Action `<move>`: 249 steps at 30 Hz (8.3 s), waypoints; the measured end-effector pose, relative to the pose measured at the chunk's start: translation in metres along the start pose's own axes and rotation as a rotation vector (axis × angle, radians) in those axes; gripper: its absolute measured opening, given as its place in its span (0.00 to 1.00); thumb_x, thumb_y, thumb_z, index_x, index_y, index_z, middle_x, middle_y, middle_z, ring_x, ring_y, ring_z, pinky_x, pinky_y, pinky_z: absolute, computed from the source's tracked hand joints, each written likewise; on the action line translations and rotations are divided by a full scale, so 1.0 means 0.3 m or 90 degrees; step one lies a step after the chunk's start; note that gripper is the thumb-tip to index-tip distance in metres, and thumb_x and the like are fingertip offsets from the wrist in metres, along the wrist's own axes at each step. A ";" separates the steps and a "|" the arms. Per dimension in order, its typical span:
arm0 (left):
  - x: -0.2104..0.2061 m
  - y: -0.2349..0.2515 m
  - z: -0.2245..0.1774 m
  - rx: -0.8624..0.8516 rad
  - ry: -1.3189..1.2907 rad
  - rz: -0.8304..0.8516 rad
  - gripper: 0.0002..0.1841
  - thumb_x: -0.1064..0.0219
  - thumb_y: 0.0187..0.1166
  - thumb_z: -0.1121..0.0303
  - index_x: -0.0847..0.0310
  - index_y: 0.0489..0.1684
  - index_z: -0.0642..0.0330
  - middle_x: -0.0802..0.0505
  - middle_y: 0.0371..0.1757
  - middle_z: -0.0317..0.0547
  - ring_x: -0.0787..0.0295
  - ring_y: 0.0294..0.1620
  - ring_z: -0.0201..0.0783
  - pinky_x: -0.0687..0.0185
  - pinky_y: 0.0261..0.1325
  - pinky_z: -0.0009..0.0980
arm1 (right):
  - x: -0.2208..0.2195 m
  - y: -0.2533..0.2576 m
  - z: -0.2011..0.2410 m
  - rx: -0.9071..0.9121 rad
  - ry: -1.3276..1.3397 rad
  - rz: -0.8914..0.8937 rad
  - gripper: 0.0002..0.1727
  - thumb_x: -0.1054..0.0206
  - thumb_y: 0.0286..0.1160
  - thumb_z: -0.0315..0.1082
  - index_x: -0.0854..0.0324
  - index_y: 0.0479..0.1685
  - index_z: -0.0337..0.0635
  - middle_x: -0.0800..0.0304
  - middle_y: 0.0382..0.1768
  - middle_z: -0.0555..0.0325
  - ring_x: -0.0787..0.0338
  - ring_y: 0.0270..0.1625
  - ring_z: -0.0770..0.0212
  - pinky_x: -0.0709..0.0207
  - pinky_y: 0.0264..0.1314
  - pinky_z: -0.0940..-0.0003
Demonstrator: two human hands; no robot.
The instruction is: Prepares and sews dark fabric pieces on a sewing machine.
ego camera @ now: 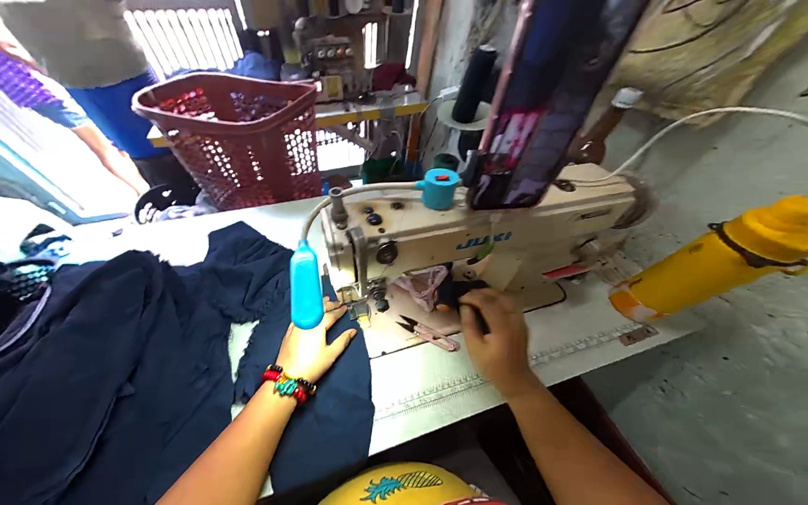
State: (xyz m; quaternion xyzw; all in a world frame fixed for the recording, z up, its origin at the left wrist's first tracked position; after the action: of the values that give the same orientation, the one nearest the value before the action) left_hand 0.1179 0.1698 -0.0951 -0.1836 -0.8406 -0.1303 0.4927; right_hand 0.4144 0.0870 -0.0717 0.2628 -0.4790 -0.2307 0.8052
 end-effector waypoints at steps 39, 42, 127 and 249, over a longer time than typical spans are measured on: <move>0.005 0.003 0.002 -0.028 0.030 -0.002 0.23 0.38 0.85 0.53 0.13 0.69 0.58 0.16 0.78 0.51 0.29 0.86 0.51 0.51 0.92 0.52 | 0.144 -0.076 -0.440 -0.111 -0.214 -0.057 0.28 0.41 0.81 0.42 0.22 0.78 0.41 0.28 0.82 0.34 0.30 0.84 0.30 0.39 0.85 0.35; 0.009 0.003 -0.002 -0.019 0.029 0.017 0.24 0.40 0.86 0.53 0.15 0.71 0.58 0.17 0.80 0.51 0.32 0.88 0.51 0.54 0.93 0.52 | 0.161 -0.106 -0.305 -0.103 -0.145 -0.074 0.22 0.37 0.78 0.36 0.16 0.67 0.34 0.20 0.73 0.30 0.22 0.76 0.26 0.32 0.78 0.32; -0.014 -0.730 -0.008 -0.185 -0.064 -0.303 0.12 0.40 0.85 0.57 0.15 0.51 0.50 0.09 0.49 0.42 0.17 0.58 0.36 0.27 0.68 0.30 | 0.013 -0.365 0.418 0.558 0.215 0.132 0.10 0.40 0.81 0.25 0.12 0.40 0.40 0.02 0.37 0.53 0.02 0.47 0.56 0.12 0.59 0.62; 0.007 0.037 -0.005 0.129 0.026 -0.048 0.18 0.37 0.81 0.56 0.12 0.67 0.44 0.15 0.69 0.50 0.27 0.76 0.57 0.38 0.73 0.61 | -0.164 -0.221 0.340 0.392 0.321 0.318 0.12 0.42 0.81 0.26 0.11 0.39 0.38 0.02 0.48 0.48 0.03 0.57 0.54 0.12 0.63 0.62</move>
State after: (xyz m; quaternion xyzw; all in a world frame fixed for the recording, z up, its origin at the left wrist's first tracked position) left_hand 0.1229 0.1795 -0.0922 -0.0981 -0.8458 -0.0668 0.5201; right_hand 0.2939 0.0469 -0.1053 0.4140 -0.3633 0.1944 0.8117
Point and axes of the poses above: each hand's wrist, its own y-axis towards the middle knuckle, its own x-axis out of the back of the hand, z = x × y, the point moved 1 cm from there along y, towards the middle knuckle
